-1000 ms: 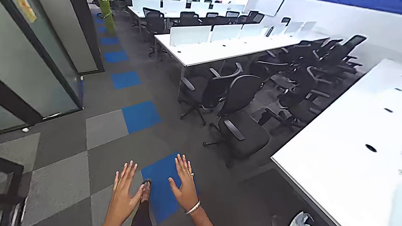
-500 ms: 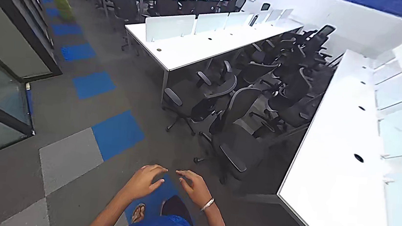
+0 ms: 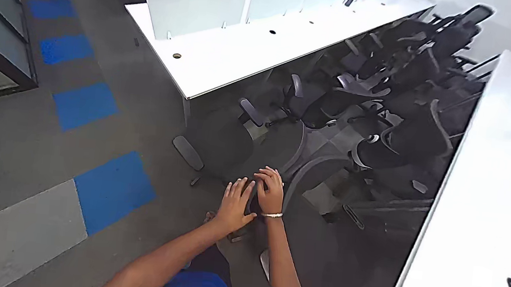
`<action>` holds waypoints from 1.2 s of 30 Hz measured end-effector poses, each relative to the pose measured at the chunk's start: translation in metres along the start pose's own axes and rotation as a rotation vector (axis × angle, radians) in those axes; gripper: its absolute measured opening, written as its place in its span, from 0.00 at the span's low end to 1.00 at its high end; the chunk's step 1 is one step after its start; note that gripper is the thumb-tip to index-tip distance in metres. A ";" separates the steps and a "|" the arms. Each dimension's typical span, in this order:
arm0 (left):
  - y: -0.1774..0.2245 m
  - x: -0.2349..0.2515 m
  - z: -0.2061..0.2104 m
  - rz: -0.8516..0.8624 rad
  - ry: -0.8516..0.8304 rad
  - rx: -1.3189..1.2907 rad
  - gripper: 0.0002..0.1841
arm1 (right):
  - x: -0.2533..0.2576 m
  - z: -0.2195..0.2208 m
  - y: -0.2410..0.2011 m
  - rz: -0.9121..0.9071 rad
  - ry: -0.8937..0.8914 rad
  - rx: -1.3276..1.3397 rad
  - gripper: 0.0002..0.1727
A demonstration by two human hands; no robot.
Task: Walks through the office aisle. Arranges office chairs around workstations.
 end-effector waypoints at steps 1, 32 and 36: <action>0.001 0.029 0.016 0.005 -0.037 0.030 0.53 | 0.021 0.012 0.026 0.011 -0.030 -0.016 0.14; -0.119 0.252 -0.083 0.570 0.470 0.224 0.20 | 0.194 0.171 0.106 0.017 -0.119 -0.423 0.27; -0.108 0.305 -0.074 0.525 0.444 0.217 0.20 | 0.237 0.179 0.146 0.009 -0.179 -0.443 0.27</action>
Point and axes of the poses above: each hand's wrist, its own x-axis towards the middle knuckle, its own z-axis out of the palm, y = z × x, the point moved 10 cm from there along x, towards the middle knuckle, and after that the axes turned 7 degrees about y, right-handed, at the moved point
